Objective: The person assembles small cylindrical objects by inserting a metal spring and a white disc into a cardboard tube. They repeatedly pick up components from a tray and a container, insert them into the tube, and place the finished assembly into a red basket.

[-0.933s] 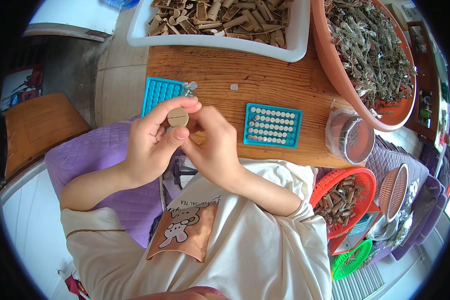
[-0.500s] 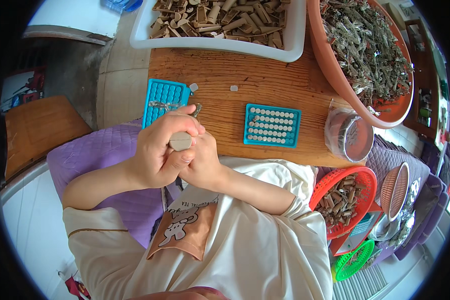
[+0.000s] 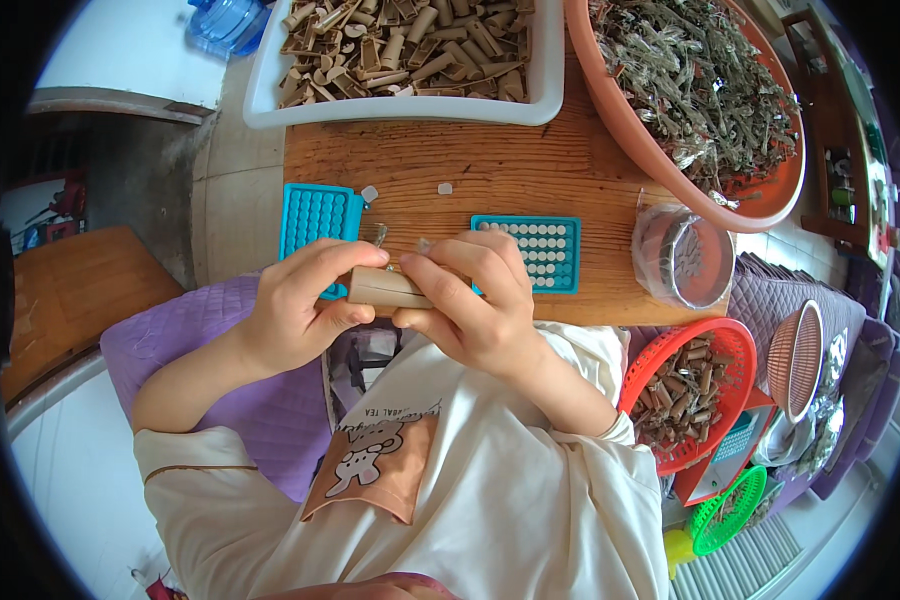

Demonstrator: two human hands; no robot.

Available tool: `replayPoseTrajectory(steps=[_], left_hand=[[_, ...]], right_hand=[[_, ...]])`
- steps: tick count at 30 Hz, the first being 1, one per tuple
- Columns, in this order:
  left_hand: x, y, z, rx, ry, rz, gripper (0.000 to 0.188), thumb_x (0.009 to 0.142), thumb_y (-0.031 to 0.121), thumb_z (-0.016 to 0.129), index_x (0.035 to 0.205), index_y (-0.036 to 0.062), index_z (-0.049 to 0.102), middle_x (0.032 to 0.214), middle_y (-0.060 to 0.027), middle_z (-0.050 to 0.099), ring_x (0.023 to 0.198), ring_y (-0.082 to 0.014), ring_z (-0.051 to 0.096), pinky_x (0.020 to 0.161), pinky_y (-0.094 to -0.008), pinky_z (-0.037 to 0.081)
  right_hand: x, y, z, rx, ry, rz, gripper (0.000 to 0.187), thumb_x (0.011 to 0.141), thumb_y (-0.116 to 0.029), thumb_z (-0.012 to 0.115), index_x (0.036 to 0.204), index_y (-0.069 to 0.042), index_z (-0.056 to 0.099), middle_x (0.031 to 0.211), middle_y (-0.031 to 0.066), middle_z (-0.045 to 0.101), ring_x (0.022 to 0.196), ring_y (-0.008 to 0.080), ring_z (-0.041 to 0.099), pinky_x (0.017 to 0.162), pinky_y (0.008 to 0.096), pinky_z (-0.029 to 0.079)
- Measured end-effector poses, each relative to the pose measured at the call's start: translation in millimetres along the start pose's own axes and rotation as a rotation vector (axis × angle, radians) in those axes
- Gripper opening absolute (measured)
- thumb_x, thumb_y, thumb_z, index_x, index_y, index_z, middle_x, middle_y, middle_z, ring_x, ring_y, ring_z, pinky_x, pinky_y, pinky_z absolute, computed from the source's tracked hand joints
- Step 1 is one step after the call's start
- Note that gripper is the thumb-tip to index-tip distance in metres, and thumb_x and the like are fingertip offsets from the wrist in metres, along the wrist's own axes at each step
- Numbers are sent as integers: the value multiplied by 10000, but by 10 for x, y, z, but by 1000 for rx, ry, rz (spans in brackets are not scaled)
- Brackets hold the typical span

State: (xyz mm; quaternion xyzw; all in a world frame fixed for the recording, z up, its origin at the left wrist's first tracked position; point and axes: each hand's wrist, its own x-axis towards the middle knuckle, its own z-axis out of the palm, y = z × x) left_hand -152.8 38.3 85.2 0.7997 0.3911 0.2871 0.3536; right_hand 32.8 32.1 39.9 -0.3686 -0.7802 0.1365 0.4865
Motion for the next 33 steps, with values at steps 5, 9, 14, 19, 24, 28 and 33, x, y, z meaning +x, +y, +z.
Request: replayPoseTrajectory(steps=[5,9,14,19,24,28,33], left_hand=[[-20,-53,37,98,42,133,353,746,260,597,1001,37,501,755,-78,560,635,-223,538,555,-308,440],[-18,-74,47,111,61,137,363,749,278,590,995,27,498,708,-68,548,566,-210,504,507,-305,417],[-32,-90,42,118,22,100,368,754,280,592,1009,30,499,728,-76,544,588,-210,506,512,-302,420],[5,-90,24,70,13,96,390,793,298,549,1064,25,487,913,-102,552,759,-218,555,645,-284,462],[-35,-20,108,-428,-78,-205,403,853,329,458,1104,14,448,1051,-104,537,942,-183,541,794,-295,440],[-81,-23,144,-900,-27,-526,379,893,309,381,1124,9,395,1036,-107,532,1012,-157,493,874,-297,392],[-74,-86,67,-997,-8,-600,360,909,348,292,1048,33,398,899,-79,531,938,-179,518,826,-300,388]], right_hand=[[-48,1,31,173,-29,125,371,622,-292,665,878,-30,605,794,56,526,695,206,502,621,319,383],[-47,-16,69,174,-21,147,346,630,-273,666,868,-29,607,772,49,520,686,200,500,611,317,375],[-56,12,87,186,-9,133,336,647,-272,661,872,-29,604,763,52,514,664,204,489,613,323,372],[-129,-27,162,370,-49,317,286,741,-275,604,861,-16,588,741,69,503,660,229,474,609,327,375],[-224,-117,258,737,-161,505,298,843,-288,485,901,-2,546,747,108,447,665,241,452,596,314,384],[-99,-148,45,737,-410,650,277,801,-212,555,981,-2,533,830,132,506,756,258,533,654,333,430],[-89,154,-785,293,-575,682,214,734,-70,573,936,1,564,851,123,570,759,247,573,646,322,460]])
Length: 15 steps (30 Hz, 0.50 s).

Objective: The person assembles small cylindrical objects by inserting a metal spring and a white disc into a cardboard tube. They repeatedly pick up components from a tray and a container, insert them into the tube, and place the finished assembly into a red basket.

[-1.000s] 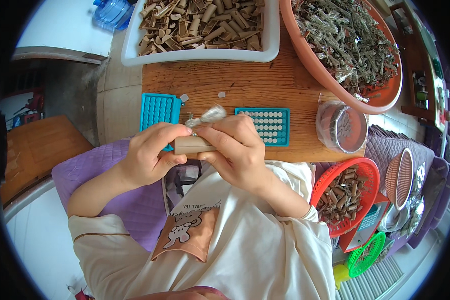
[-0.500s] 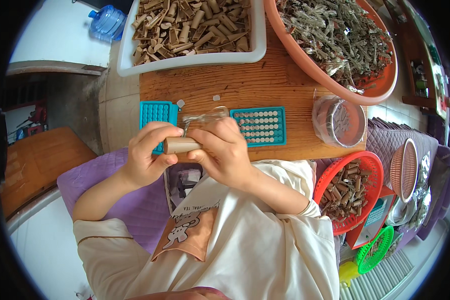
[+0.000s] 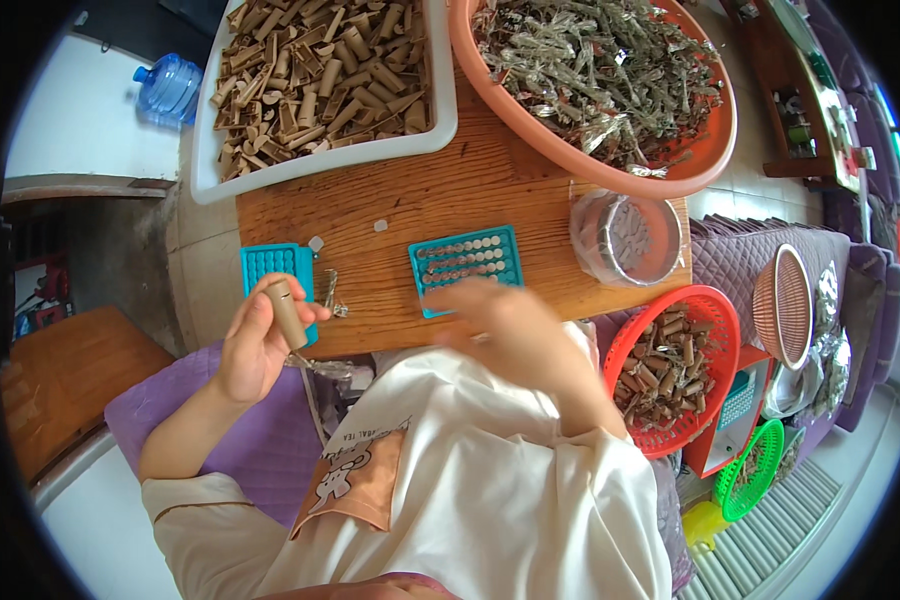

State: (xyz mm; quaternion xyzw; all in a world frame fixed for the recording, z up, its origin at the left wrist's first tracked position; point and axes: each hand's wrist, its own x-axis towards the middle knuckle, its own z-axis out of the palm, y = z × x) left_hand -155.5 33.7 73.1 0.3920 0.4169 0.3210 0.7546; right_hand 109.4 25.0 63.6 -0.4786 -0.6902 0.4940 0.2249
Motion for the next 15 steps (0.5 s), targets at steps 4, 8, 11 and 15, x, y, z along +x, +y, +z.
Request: replayPoseTrajectory(steps=[4,8,11,15], left_hand=[[9,50,55,-16,-23,-59,359,903,367,295,992,39,408,818,-58,533,874,-183,524,807,-303,389],[30,37,81,14,26,-128,359,902,365,304,1001,39,417,821,-60,535,817,-173,529,780,-292,401],[48,22,55,18,50,-140,345,904,349,318,1018,41,424,859,-66,521,824,-155,524,783,-295,412],[50,15,33,-6,72,-166,309,909,312,332,1024,44,436,893,-67,509,868,-132,510,794,-298,424]], right_hand=[[-397,445,-748,-367,492,381,125,732,-64,546,828,-1,596,764,147,598,678,340,560,621,346,443],[-587,1183,-1036,-678,632,523,147,714,-82,550,829,3,584,741,172,592,683,357,555,644,382,441],[-449,1417,-1022,-846,577,421,254,709,-127,537,910,26,559,777,198,587,730,335,570,665,383,446],[-218,1422,-911,-928,492,625,155,738,-48,439,821,43,533,784,238,573,725,370,565,638,441,437]])
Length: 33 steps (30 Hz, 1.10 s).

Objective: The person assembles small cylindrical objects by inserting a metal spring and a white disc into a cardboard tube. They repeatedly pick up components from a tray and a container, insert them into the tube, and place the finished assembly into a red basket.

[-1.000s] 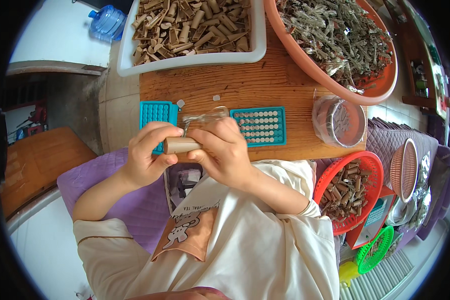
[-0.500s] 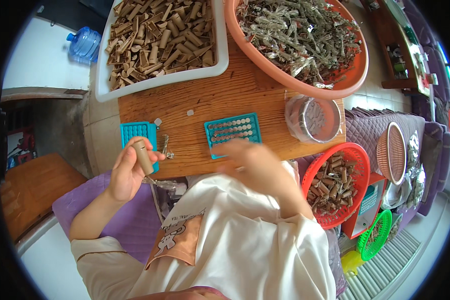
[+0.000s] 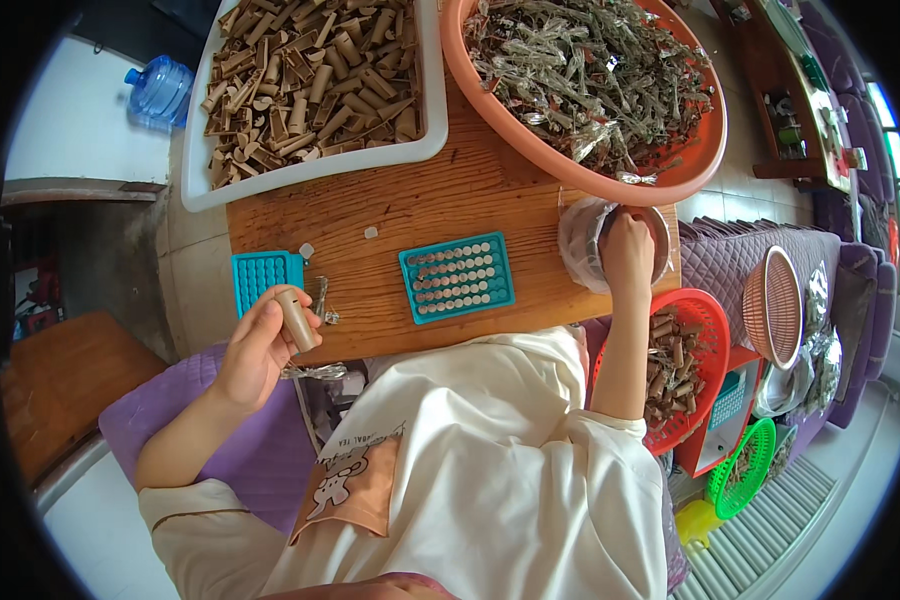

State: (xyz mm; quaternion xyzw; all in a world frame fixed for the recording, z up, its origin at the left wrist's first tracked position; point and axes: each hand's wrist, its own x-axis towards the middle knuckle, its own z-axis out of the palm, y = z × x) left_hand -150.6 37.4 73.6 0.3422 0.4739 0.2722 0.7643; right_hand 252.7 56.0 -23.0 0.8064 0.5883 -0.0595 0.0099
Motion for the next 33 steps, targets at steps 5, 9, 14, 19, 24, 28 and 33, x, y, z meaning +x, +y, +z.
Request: replayPoseTrajectory(steps=[5,9,14,19,24,28,33], left_hand=[[-18,-25,22,-6,15,-14,301,903,310,347,1023,50,441,912,-46,495,884,-121,506,781,-286,432],[-7,-22,50,22,35,-5,307,897,323,360,1014,52,447,906,-39,494,883,-124,507,778,-288,433],[-20,4,23,23,-9,-5,316,894,325,369,1017,47,454,918,-39,495,883,-125,505,772,-299,428],[-55,-9,12,-340,17,-238,288,898,304,362,1005,64,479,900,-64,549,823,-146,531,747,-291,433],[-73,-13,29,-341,24,-273,307,898,321,356,999,65,492,898,-57,551,817,-143,530,756,-301,426],[-54,9,-12,-380,5,-259,297,896,318,359,1001,73,489,900,-62,544,826,-151,517,761,-310,413],[-54,-21,-45,-397,-20,-254,308,895,316,365,1021,62,487,920,-65,557,850,-140,533,775,-303,430]], right_hand=[[5,-311,42,103,16,-81,110,722,-17,444,772,58,507,764,240,572,730,381,559,638,449,435],[41,-378,191,63,31,-124,116,708,-57,478,762,28,537,716,229,579,696,370,572,622,428,465],[57,-322,193,102,11,-107,133,712,-44,447,770,-12,563,756,214,587,712,365,573,648,432,455],[-15,-245,-41,580,2,-215,150,698,-10,530,846,7,546,779,149,580,720,249,572,661,310,445],[-139,-211,-186,1008,-91,-91,151,750,53,483,888,13,529,869,41,552,766,90,514,669,215,413],[-193,-220,-258,1129,-34,-71,193,749,58,485,935,21,520,882,48,556,756,75,519,660,198,414],[-243,-224,-270,1146,26,26,179,767,38,501,943,21,527,875,45,565,754,82,536,656,192,425]])
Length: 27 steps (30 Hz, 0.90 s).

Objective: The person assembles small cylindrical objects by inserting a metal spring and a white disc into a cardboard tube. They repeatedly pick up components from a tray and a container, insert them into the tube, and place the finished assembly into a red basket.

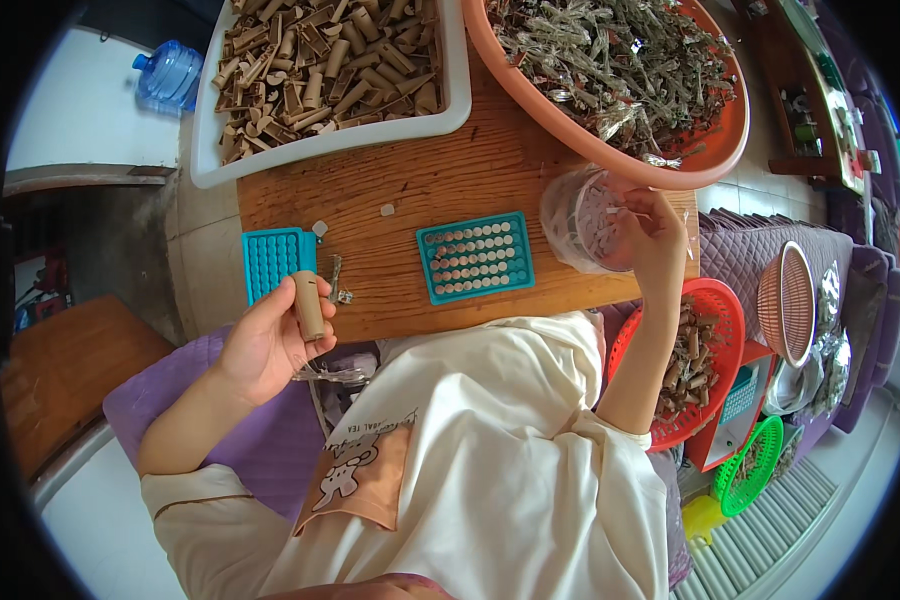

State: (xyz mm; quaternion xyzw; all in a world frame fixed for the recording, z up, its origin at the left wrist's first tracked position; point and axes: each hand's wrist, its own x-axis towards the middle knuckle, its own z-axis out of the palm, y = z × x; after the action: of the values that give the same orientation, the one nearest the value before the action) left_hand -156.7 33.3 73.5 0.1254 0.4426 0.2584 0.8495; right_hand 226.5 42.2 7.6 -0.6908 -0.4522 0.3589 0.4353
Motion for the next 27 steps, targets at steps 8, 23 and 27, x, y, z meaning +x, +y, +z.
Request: replayPoseTrajectory(steps=[8,23,27], left_hand=[[-34,-5,81,27,-52,-42,350,897,325,365,1084,50,475,904,-63,550,813,-133,531,753,-283,439],[-75,-86,35,91,-112,-59,360,913,324,312,1060,43,481,933,-65,560,828,-115,525,773,-271,417],[-97,-57,76,35,-98,-88,353,913,317,316,1042,35,485,930,-70,565,839,-111,527,767,-259,418]], right_hand=[[-435,-545,551,275,-176,-142,123,736,66,542,845,13,563,791,58,598,721,91,553,639,199,451],[-824,-1042,1547,195,-476,-640,167,679,129,575,760,10,492,710,110,584,751,229,626,600,254,514],[-828,-1033,1566,211,-469,-656,175,677,137,572,774,16,491,707,110,584,720,226,625,585,264,508]])
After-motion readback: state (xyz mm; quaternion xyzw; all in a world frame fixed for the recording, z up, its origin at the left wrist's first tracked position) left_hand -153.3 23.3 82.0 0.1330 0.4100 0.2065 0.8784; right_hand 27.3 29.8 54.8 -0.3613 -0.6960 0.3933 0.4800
